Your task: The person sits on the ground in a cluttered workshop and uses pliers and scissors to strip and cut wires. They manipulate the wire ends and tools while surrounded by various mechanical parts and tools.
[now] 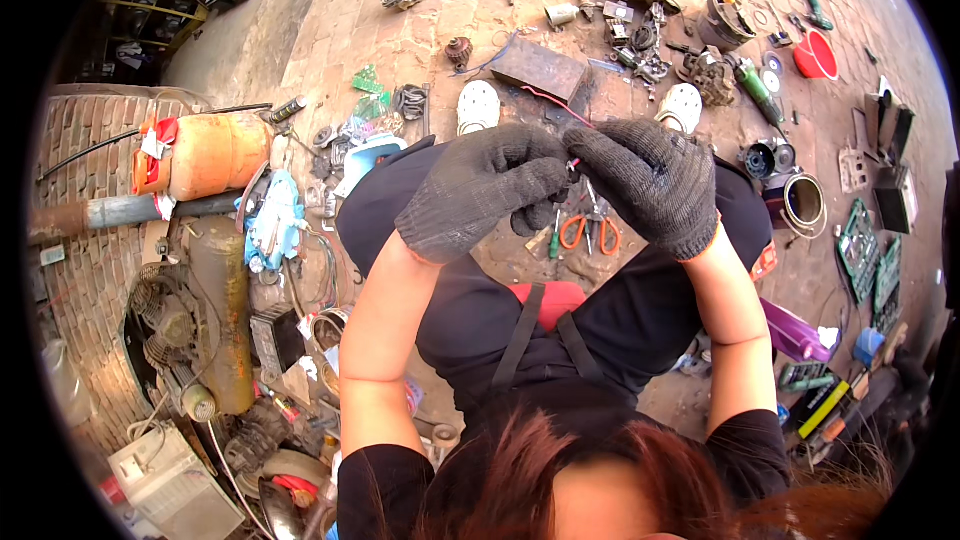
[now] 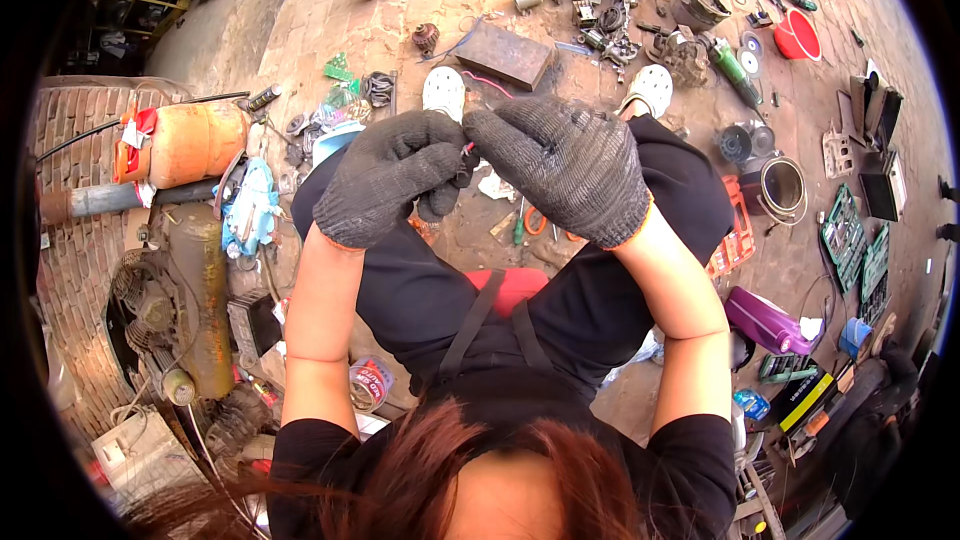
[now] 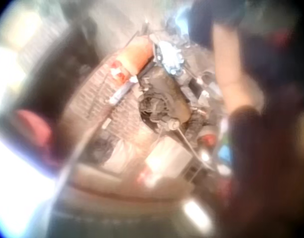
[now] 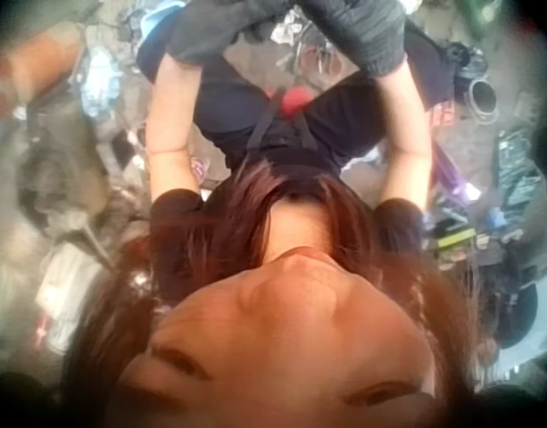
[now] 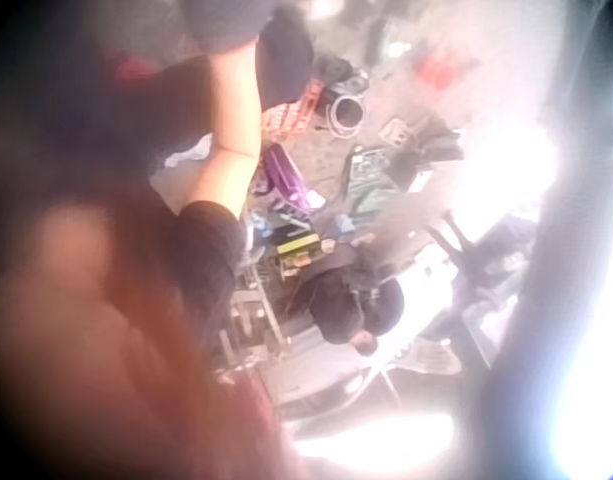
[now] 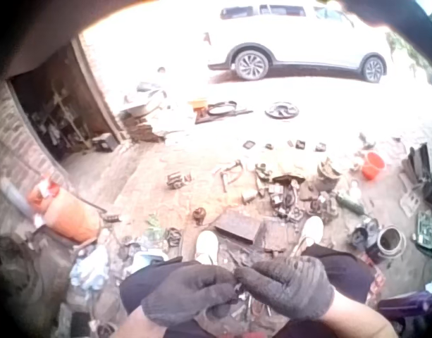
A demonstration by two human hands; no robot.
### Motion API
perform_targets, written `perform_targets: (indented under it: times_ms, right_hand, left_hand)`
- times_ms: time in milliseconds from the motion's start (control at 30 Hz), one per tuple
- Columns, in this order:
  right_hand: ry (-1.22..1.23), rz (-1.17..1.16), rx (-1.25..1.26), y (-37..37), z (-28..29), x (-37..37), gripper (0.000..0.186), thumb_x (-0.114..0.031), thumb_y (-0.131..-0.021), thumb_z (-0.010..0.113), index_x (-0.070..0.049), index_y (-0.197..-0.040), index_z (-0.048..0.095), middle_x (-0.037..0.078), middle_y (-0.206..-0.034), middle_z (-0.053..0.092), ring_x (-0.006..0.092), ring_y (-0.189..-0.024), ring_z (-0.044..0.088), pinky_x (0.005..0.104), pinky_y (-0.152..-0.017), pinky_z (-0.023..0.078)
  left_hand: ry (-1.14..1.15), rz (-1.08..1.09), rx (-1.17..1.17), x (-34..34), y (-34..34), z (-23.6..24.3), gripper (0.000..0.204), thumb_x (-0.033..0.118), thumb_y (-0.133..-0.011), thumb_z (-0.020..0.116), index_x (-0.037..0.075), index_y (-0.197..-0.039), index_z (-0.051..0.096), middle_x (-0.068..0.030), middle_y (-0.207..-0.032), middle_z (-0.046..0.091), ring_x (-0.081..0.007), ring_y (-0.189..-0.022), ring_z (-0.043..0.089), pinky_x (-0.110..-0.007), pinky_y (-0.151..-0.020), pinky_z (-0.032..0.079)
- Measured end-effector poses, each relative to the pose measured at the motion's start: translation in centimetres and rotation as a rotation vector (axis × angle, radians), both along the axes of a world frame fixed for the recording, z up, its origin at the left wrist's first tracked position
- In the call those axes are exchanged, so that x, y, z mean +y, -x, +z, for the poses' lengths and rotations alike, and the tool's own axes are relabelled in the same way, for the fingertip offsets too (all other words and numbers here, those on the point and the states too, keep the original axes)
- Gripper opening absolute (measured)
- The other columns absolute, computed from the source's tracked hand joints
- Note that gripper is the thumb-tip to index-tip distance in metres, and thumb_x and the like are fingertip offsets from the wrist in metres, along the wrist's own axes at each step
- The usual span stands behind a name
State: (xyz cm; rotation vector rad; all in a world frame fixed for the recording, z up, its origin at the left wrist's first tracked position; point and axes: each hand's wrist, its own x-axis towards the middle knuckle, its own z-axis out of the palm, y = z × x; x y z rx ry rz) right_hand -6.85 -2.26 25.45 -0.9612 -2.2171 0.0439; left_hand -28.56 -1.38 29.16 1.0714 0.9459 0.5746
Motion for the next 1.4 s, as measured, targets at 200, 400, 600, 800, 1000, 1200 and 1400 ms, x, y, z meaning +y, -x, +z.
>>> perform_targets:
  times_ms: [200,400,600,800,1000,1200,1400]
  right_hand:
    - [-0.026,0.022,0.018,-0.7,-0.8,0.2,0.043,-0.015,-0.075,0.064,-0.014,-0.118,0.063,0.005,-0.096,0.065,0.0235,-0.074,0.066,0.0347,-0.055,0.053]
    - [0.041,0.024,0.01,-0.9,-0.3,0.0,0.037,-0.017,-0.076,0.065,-0.013,-0.112,0.063,0.006,-0.092,0.064,0.024,-0.075,0.066,0.0355,-0.058,0.053]
    - [0.218,-0.046,0.098,0.2,-1.0,-0.3,0.023,-0.018,-0.082,0.066,-0.01,-0.104,0.063,0.009,-0.088,0.064,0.0291,-0.074,0.064,0.0394,-0.062,0.051]
    - [0.389,0.023,0.339,0.3,-0.5,-0.5,0.017,-0.016,-0.084,0.066,-0.005,-0.097,0.065,0.013,-0.081,0.064,0.0321,-0.072,0.062,0.0399,-0.063,0.05]
    - [0.839,0.098,0.663,-0.1,0.0,-0.7,0.016,-0.015,-0.089,0.063,-0.001,-0.095,0.067,0.01,-0.076,0.066,0.0191,-0.067,0.065,0.03,-0.059,0.05]
    - [1.064,0.238,0.695,-0.9,0.1,-0.3,0.018,-0.016,-0.092,0.062,0.002,-0.095,0.066,0.006,-0.075,0.067,0.0078,-0.059,0.062,0.0241,-0.054,0.049]
    - [1.029,0.23,0.875,-0.3,-0.5,-0.5,0.016,-0.013,-0.091,0.064,0.002,-0.096,0.068,0.004,-0.075,0.068,0.0078,-0.064,0.064,0.0233,-0.058,0.051]
  left_hand:
    - [0.074,0.031,0.028,0.1,-0.7,0.4,0.026,0.019,-0.089,0.067,-0.003,-0.101,0.062,-0.0046,-0.076,0.062,-0.0089,-0.062,0.058,-0.023,-0.053,0.047]
    - [-0.003,0.001,0.162,0.3,-0.9,0.9,0.024,0.019,-0.09,0.067,-0.002,-0.1,0.063,-0.0027,-0.074,0.061,-0.0075,-0.061,0.057,-0.022,-0.054,0.045]
    - [-0.033,0.251,0.026,-1.1,-2.4,-1.5,0.019,0.017,-0.093,0.063,-0.001,-0.1,0.062,-0.0018,-0.072,0.06,-0.0077,-0.061,0.055,-0.022,-0.056,0.044]
    - [-0.534,0.339,0.201,-1.9,-3.1,-3.8,0.01,0.007,-0.086,0.067,0.001,-0.093,0.062,-0.0066,-0.082,0.062,-0.0161,-0.072,0.059,-0.029,-0.066,0.048]
    - [-1.122,0.339,0.359,-1.3,-3.5,-4.1,0.018,0.002,-0.076,0.069,0.004,-0.093,0.064,-0.0106,-0.087,0.063,-0.0278,-0.075,0.06,-0.033,-0.07,0.049]
    - [-1.367,0.304,0.357,-1.4,-2.8,-4.8,0.027,0.001,-0.069,0.071,0.007,-0.096,0.068,-0.009,-0.09,0.065,-0.0249,-0.079,0.064,-0.034,-0.068,0.052]
    - [-1.265,0.223,0.347,-1.1,-2.0,-4.1,0.034,0.001,-0.066,0.071,0.008,-0.099,0.069,-0.0076,-0.093,0.066,-0.0247,-0.081,0.065,-0.034,-0.068,0.053]
